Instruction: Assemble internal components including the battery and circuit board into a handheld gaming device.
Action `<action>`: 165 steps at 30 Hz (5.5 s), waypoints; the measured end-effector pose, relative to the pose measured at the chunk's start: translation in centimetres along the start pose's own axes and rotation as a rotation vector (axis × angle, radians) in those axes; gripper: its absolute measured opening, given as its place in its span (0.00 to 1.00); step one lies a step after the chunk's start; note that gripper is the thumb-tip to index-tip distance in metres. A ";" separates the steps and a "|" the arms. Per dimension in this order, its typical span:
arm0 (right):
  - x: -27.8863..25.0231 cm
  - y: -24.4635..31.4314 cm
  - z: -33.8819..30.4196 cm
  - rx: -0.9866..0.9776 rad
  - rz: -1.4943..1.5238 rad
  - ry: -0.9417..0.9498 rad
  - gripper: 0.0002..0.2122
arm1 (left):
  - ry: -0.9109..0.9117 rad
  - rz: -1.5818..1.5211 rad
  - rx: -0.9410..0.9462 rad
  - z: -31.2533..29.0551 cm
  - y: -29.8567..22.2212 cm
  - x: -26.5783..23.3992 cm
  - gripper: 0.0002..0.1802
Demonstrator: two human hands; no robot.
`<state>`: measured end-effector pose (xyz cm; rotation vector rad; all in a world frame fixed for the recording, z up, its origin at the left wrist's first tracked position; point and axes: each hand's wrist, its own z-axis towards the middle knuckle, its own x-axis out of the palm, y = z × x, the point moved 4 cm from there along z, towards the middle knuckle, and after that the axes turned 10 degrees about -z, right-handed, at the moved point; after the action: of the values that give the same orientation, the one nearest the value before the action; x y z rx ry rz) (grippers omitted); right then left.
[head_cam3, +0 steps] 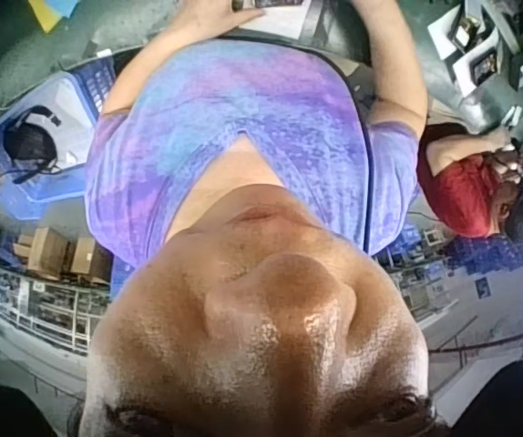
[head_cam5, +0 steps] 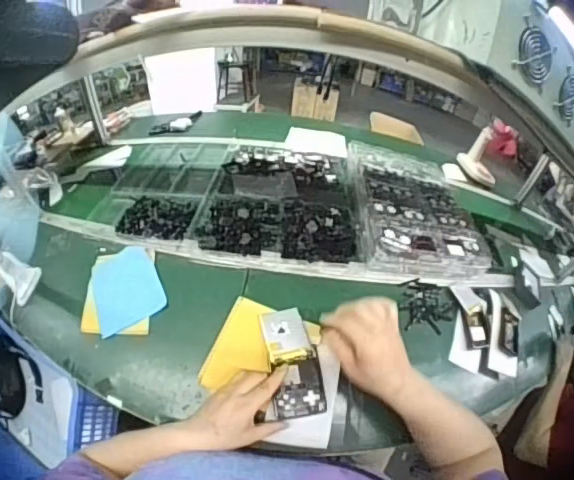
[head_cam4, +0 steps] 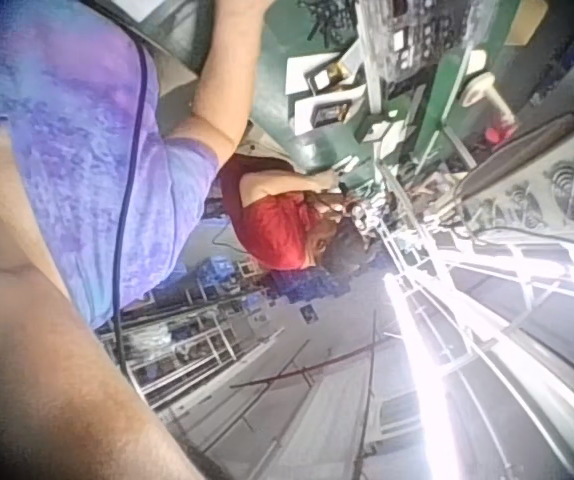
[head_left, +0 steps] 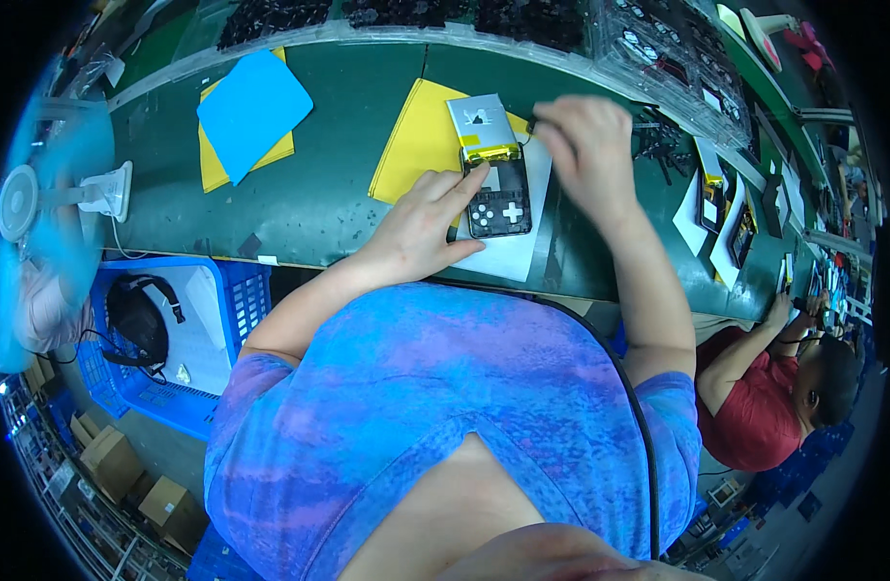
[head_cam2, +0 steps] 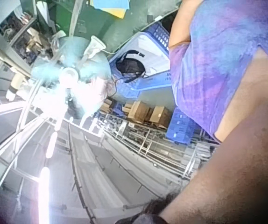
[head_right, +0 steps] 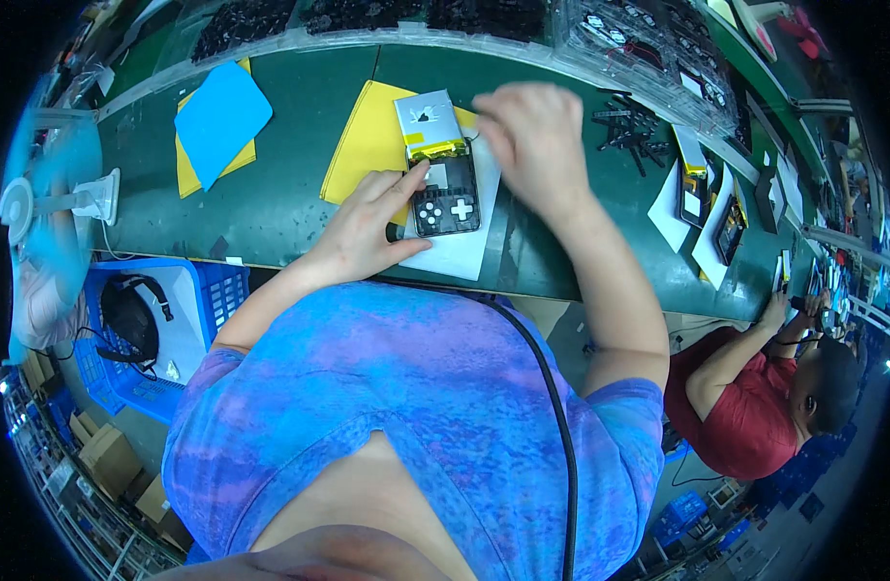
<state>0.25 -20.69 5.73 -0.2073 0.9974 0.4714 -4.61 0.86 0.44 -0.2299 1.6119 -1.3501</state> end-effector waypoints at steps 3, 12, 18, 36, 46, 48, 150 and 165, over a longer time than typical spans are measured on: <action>3.9 -5.2 4.1 0.145 -0.050 0.017 0.08 | -0.009 0.054 0.016 -0.3 -0.3 0.2 0.52; 10.7 -10.1 9.6 0.387 -0.113 0.289 0.09 | -0.006 0.044 0.004 0.0 -0.3 0.4 0.51; 6.3 -9.1 5.2 0.621 0.583 0.143 0.10 | -0.046 0.015 0.026 0.0 0.0 0.4 0.50; 0.2 3.6 -4.0 0.192 0.299 0.478 0.02 | -0.074 0.065 0.039 -0.1 -0.2 0.6 0.49; -0.4 3.4 -1.0 0.018 0.470 0.486 0.02 | -0.101 0.030 0.085 -0.6 -0.3 0.3 0.48; 0.5 1.4 2.4 0.134 0.406 0.378 0.03 | -0.113 0.036 0.089 -0.6 -0.6 -0.1 0.48; -0.5 6.4 -6.4 -0.460 0.000 0.244 0.14 | -0.070 0.102 0.050 0.3 -0.6 0.5 0.46; -1.4 1.2 -4.9 -0.064 0.131 -0.007 0.13 | 0.028 0.191 0.114 1.7 -1.0 -1.1 0.44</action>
<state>-4.69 -21.88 4.33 -0.1986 0.9932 0.6235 -3.17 0.11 2.04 0.0112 1.5323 -1.2974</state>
